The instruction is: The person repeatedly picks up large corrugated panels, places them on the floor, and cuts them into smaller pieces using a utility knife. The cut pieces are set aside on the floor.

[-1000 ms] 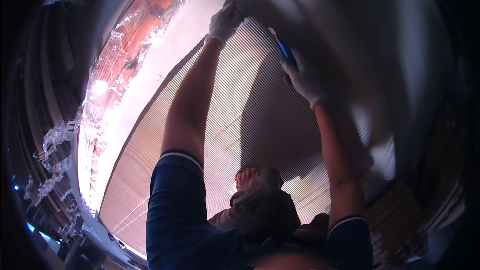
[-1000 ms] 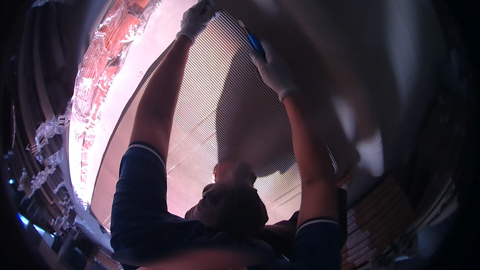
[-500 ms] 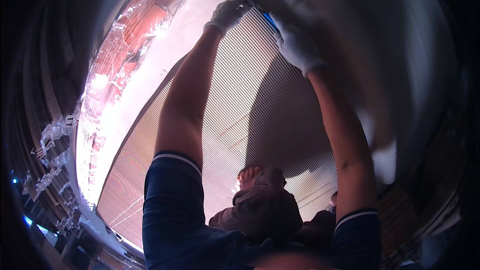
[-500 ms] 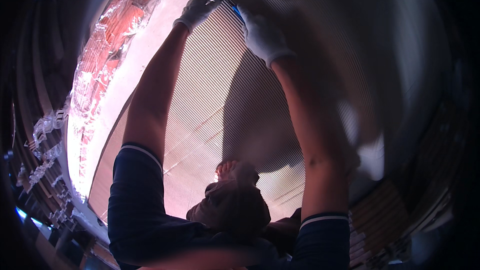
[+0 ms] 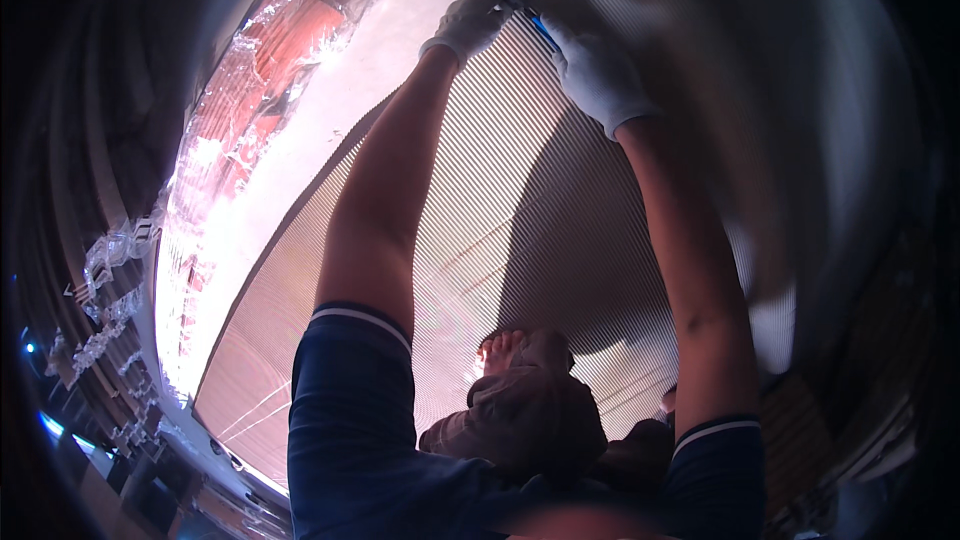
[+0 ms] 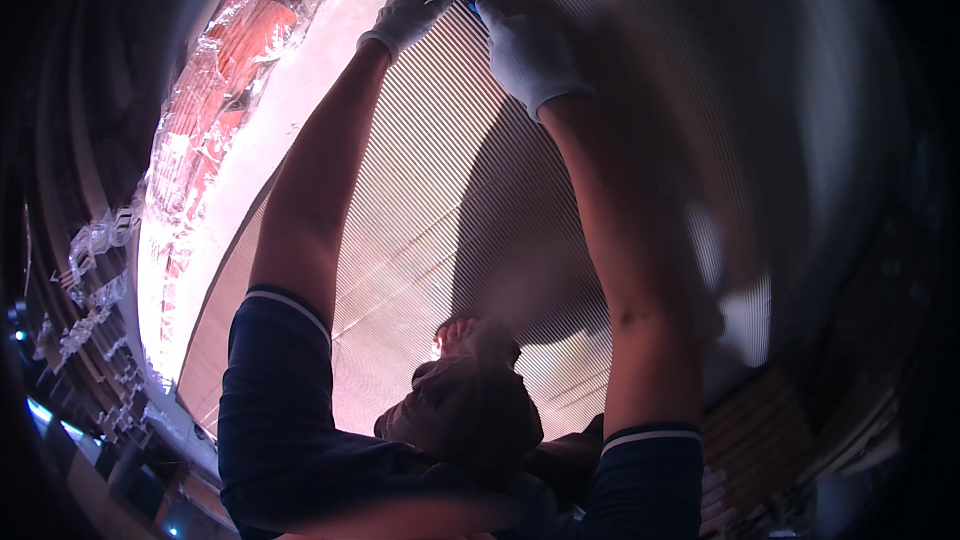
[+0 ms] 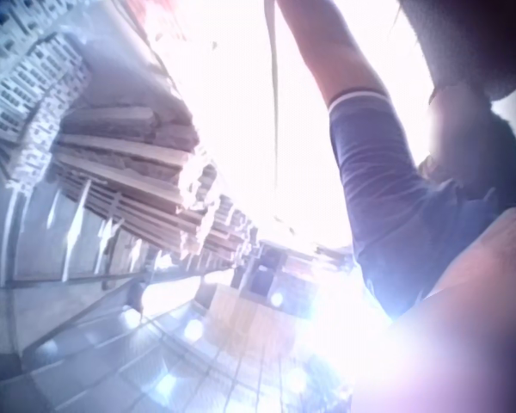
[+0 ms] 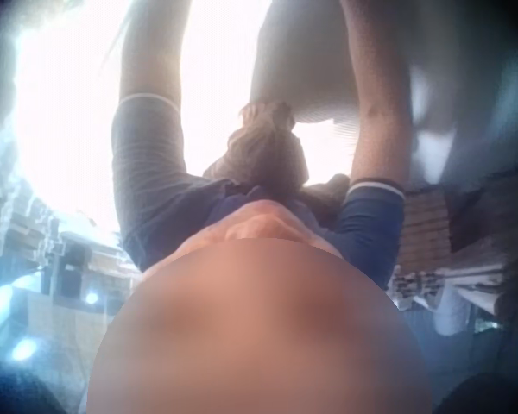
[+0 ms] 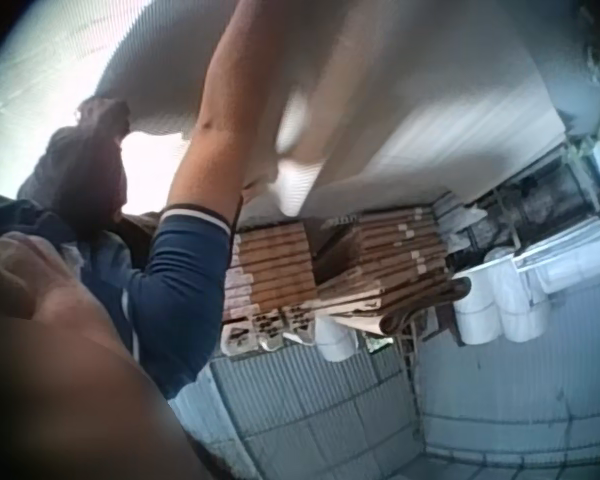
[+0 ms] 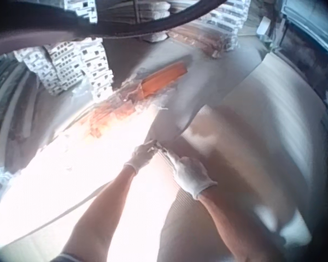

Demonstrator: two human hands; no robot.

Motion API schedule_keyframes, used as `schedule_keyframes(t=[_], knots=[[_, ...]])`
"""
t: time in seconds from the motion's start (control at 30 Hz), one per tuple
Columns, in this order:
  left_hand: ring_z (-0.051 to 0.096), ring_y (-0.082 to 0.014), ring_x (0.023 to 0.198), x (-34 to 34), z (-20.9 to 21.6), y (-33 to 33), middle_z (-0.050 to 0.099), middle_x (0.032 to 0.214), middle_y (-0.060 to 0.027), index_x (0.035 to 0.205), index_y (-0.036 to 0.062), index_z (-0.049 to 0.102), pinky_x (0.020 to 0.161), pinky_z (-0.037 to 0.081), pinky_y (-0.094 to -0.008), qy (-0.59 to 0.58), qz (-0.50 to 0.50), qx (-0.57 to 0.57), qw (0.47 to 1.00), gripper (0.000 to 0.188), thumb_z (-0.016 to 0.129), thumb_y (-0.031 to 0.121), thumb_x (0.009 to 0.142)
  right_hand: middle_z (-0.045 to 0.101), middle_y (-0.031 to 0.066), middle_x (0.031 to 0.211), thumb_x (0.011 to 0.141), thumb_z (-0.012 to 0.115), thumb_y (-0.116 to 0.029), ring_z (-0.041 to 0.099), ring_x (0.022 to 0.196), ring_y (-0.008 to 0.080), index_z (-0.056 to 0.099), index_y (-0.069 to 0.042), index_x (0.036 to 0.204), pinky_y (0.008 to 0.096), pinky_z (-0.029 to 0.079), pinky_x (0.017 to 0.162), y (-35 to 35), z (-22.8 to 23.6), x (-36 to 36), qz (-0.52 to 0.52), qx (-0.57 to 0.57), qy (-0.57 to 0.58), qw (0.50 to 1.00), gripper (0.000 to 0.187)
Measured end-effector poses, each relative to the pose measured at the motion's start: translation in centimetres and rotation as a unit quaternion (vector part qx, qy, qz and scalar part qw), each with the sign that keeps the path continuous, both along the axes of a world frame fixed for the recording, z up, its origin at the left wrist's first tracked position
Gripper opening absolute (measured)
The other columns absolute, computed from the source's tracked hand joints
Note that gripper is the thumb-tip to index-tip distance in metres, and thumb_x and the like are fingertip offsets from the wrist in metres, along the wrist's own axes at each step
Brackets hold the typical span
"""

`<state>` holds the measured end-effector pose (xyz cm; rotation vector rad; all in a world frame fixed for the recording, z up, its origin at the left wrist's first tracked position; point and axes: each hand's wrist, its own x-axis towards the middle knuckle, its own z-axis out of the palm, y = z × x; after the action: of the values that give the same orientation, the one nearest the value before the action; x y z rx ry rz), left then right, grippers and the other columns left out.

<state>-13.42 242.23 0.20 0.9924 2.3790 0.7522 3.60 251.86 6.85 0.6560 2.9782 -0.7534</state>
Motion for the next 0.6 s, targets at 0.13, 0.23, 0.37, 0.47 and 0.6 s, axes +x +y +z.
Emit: schedule_keyframes(t=[0.13,0.23,0.37,0.47,0.6], knots=[[0.061,-0.0285,0.106,-0.1,-0.3,0.0,0.065,0.112,-0.0115,0.125,0.0266,0.058,0.090,0.047,-0.0363,0.004,-0.005,-0.011,1.000,0.043,0.054,0.049,0.088,0.066,0.0129,0.094,0.091,0.048,-0.010,0.064,0.082,0.0267,0.049,-0.016,0.133,0.0386,0.053,0.077,0.2,0.2,-1.2,0.007,0.014,-0.014,1.000,0.043],[0.058,-0.0339,0.108,-0.2,-0.7,0.3,0.064,0.113,-0.0112,0.122,0.0326,0.057,0.092,0.045,-0.0434,-0.018,-0.013,-0.029,0.999,0.035,0.048,0.044,0.091,0.066,0.0138,0.099,0.089,0.049,-0.009,0.065,0.087,0.0273,0.050,-0.015,0.131,0.0388,0.053,0.080,0.5,0.4,-0.7,0.006,0.026,-0.046,0.999,0.042],[0.059,-0.0328,0.108,-0.5,-1.1,0.3,0.064,0.112,-0.0118,0.124,0.0309,0.056,0.092,0.046,-0.0427,0.046,-0.018,-0.021,0.999,0.039,0.049,0.048,0.090,0.064,0.0161,0.106,0.089,0.051,-0.009,0.064,0.093,0.0289,0.050,-0.009,0.131,0.0380,0.051,0.085,-0.1,0.2,3.6,0.013,-0.005,0.024,1.000,0.042],[0.058,-0.0332,0.108,-0.7,-1.3,0.3,0.064,0.112,-0.0118,0.128,0.0343,0.053,0.092,0.045,-0.0436,0.019,-0.036,-0.054,0.998,0.042,0.049,0.050,0.089,0.064,0.0165,0.109,0.088,0.054,-0.010,0.064,0.093,0.0298,0.050,-0.006,0.129,0.0379,0.051,0.086,-0.8,0.6,8.5,0.010,-0.018,0.023,1.000,0.041],[0.059,-0.0334,0.106,-0.9,-1.5,0.3,0.064,0.113,-0.0122,0.128,0.0354,0.052,0.091,0.046,-0.0422,0.028,-0.024,-0.051,0.998,0.041,0.052,0.049,0.089,0.064,0.0156,0.105,0.089,0.055,-0.012,0.064,0.090,0.0298,0.050,-0.009,0.130,0.0385,0.051,0.084,-1.4,3.0,15.1,0.022,0.040,0.005,0.999,0.042]])
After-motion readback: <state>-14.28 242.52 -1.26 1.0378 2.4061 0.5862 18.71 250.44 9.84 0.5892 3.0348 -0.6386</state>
